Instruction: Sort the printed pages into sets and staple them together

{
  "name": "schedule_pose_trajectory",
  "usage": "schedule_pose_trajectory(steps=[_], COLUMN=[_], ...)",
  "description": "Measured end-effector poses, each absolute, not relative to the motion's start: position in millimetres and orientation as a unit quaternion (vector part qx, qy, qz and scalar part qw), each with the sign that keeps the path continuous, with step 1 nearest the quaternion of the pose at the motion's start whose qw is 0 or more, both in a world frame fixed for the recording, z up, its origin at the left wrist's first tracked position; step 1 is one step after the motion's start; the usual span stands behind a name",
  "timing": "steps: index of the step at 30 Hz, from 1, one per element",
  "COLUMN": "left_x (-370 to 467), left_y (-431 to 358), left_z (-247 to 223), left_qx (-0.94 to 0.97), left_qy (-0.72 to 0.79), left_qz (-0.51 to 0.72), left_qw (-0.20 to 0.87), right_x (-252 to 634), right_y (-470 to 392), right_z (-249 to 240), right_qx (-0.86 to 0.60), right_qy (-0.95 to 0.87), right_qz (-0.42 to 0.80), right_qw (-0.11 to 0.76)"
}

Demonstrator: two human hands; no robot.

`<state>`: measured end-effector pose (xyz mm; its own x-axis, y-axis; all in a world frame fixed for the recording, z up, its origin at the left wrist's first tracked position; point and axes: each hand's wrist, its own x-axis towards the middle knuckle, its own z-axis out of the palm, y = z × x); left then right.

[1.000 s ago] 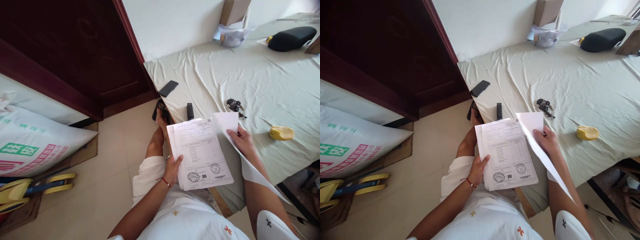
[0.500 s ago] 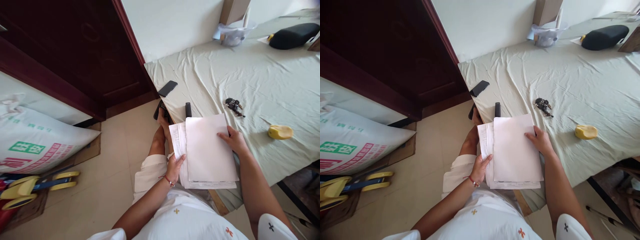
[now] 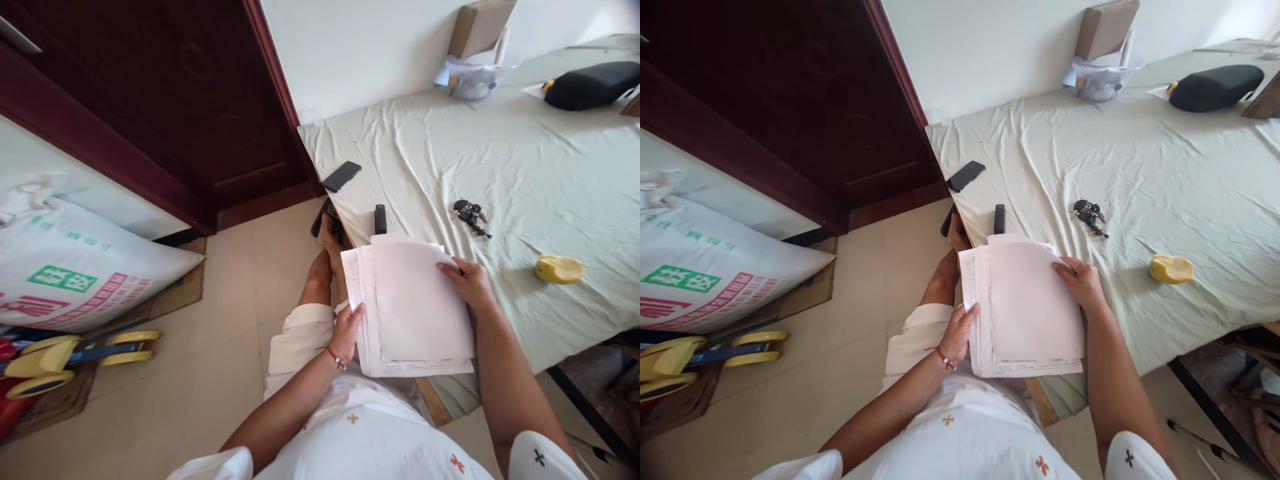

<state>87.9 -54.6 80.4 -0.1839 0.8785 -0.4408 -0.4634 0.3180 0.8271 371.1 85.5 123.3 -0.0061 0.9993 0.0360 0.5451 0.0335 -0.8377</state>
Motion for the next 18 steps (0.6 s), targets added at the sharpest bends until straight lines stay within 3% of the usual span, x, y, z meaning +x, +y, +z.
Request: schedule_pose_trajectory(steps=[6,13,18], left_x=[86.0,86.0,86.3], left_y=[-56.4,-57.7,-58.1], left_z=[77.6,77.6,82.1], left_qx=[0.184,0.181,0.187], left_qy=[0.536,0.530,0.542], left_qz=[0.558,0.554,0.547], left_qw=[0.606,0.616,0.610], right_x=[387.3,400.0,403.4], right_y=[84.8,83.8,82.6], right_z=[117.7,131.3,137.9], right_qx=[-0.628,-0.557,-0.548], right_qy=[-0.549,-0.327,-0.346], right_qz=[0.393,0.442,0.449], right_qw=[0.387,0.622,0.615])
